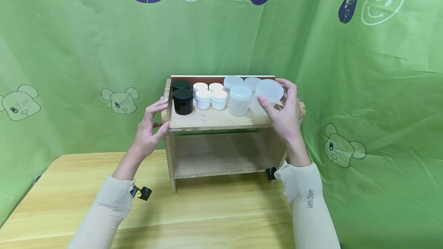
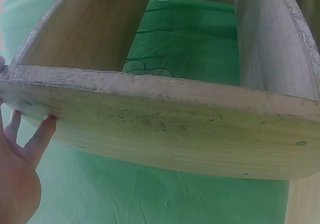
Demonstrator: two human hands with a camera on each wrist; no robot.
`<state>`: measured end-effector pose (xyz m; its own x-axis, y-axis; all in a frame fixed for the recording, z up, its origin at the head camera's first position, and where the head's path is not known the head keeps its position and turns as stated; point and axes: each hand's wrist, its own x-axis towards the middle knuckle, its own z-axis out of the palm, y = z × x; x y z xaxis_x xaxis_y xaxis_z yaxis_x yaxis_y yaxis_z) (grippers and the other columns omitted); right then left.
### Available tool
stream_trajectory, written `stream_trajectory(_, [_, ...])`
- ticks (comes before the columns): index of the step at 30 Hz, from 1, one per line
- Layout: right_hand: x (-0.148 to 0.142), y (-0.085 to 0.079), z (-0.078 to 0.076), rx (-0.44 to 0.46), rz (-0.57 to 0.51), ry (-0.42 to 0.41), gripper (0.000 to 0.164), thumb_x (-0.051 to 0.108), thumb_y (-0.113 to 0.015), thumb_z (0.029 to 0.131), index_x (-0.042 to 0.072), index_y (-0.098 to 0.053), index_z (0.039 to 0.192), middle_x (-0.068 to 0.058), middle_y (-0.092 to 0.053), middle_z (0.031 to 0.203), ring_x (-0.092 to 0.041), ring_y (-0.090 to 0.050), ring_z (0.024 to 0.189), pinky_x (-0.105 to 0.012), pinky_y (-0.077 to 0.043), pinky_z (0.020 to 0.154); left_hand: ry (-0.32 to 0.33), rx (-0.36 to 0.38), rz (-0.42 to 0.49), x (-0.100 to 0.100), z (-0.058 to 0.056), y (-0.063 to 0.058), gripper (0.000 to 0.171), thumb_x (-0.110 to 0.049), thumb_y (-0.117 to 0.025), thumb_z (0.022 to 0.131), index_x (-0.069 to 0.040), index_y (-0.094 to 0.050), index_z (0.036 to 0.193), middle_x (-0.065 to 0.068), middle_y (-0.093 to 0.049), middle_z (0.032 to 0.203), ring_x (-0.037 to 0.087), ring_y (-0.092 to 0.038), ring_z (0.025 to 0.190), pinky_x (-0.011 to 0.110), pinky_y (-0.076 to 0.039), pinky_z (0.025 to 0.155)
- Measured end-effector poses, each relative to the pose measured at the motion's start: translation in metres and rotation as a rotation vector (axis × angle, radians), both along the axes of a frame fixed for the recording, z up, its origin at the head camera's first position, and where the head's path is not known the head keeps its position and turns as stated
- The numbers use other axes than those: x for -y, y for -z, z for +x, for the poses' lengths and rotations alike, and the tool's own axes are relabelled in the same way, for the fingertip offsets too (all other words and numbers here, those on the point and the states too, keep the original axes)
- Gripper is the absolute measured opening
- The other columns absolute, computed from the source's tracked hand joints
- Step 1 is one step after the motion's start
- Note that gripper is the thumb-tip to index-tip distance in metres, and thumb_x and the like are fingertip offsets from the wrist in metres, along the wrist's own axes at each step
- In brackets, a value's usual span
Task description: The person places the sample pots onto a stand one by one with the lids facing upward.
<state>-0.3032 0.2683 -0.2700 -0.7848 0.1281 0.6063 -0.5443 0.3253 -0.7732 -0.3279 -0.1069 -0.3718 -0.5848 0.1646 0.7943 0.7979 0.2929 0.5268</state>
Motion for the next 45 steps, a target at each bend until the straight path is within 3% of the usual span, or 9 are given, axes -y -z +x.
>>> stream_trajectory(4, [0.000, -0.006, -0.010, -0.001, 0.019, 0.064, 0.064, 0.027, -0.075, 0.095, 0.019, -0.042, 0.149, 0.001, -0.051, 0.141, -0.023, -0.054, 0.135, -0.039, -0.051, 0.113, -0.005, 0.002, -0.005, 0.001, 0.001, -0.001, 0.051, -0.014, -0.063, 0.098, -0.017, -0.045, 0.146, -0.002, -0.039, 0.165, 0.021, -0.029, 0.157, 0.051, -0.053, 0.111])
stream_trajectory(14, [-0.006, -0.001, -0.035, 0.045, 0.011, 0.113, 0.067, 0.034, -0.074, 0.096, 0.018, -0.041, 0.152, 0.006, -0.053, 0.134, -0.013, -0.055, 0.124, -0.022, -0.054, 0.100, -0.010, 0.005, -0.013, 0.001, 0.001, -0.002, 0.052, -0.015, -0.063, 0.098, -0.018, -0.045, 0.147, -0.004, -0.039, 0.165, 0.021, -0.029, 0.157, 0.048, -0.054, 0.111])
stream_trajectory(20, [-0.009, 0.004, -0.044, 0.114, 0.064, 0.156, 0.073, 0.047, -0.071, 0.095, 0.022, -0.039, 0.155, 0.001, -0.054, 0.137, -0.014, -0.053, 0.124, -0.024, -0.051, 0.098, -0.012, 0.009, -0.012, 0.002, 0.000, -0.001, 0.051, -0.015, -0.063, 0.098, -0.019, -0.045, 0.146, -0.004, -0.039, 0.165, 0.020, -0.029, 0.157, 0.048, -0.053, 0.111])
stream_trajectory(23, [-0.009, 0.007, -0.047, 0.116, 0.079, 0.152, 0.072, 0.045, -0.070, 0.096, 0.020, -0.038, 0.156, 0.000, -0.055, 0.136, -0.013, -0.053, 0.120, -0.023, -0.050, 0.096, -0.014, 0.008, -0.014, 0.001, 0.000, -0.001, 0.052, -0.015, -0.063, 0.098, -0.019, -0.045, 0.147, -0.005, -0.039, 0.165, 0.019, -0.029, 0.157, 0.048, -0.053, 0.111])
stream_trajectory(31, [-0.012, 0.018, -0.056, 0.094, 0.067, 0.112, 0.071, 0.034, -0.070, 0.098, 0.011, -0.037, 0.156, 0.011, -0.051, 0.125, -0.004, -0.053, 0.106, -0.016, -0.050, 0.087, -0.002, 0.004, -0.007, 0.000, -0.001, -0.001, 0.052, -0.015, -0.063, 0.098, -0.018, -0.045, 0.146, -0.004, -0.039, 0.165, 0.019, -0.029, 0.157, 0.049, -0.053, 0.111])
stream_trajectory(36, [-0.011, 0.018, -0.054, 0.091, 0.099, 0.103, 0.070, 0.032, -0.070, 0.098, 0.011, -0.038, 0.156, 0.003, -0.052, 0.130, -0.004, -0.053, 0.106, -0.014, -0.050, 0.088, 0.000, 0.002, -0.002, 0.000, -0.001, 0.000, 0.052, -0.015, -0.063, 0.098, -0.018, -0.046, 0.146, -0.003, -0.039, 0.165, 0.020, -0.030, 0.157, 0.050, -0.054, 0.111])
stream_trajectory(41, [-0.011, 0.017, -0.051, 0.102, 0.126, 0.077, 0.072, 0.031, -0.070, 0.098, 0.009, -0.036, 0.157, -0.013, -0.048, 0.149, -0.007, -0.052, 0.109, -0.012, -0.051, 0.087, -0.002, 0.002, -0.004, 0.000, 0.000, -0.001, 0.052, -0.015, -0.063, 0.098, -0.018, -0.045, 0.146, -0.003, -0.039, 0.165, 0.020, -0.029, 0.157, 0.050, -0.053, 0.111])
stream_trajectory(45, [-0.010, 0.017, -0.051, 0.102, 0.142, 0.067, 0.071, 0.030, -0.070, 0.098, 0.007, -0.036, 0.156, -0.016, -0.042, 0.158, -0.008, -0.052, 0.110, -0.010, -0.051, 0.086, -0.005, 0.004, -0.010, 0.001, 0.000, -0.001, 0.053, -0.015, -0.063, 0.097, -0.018, -0.045, 0.147, -0.004, -0.039, 0.165, 0.019, -0.029, 0.157, 0.050, -0.054, 0.111])
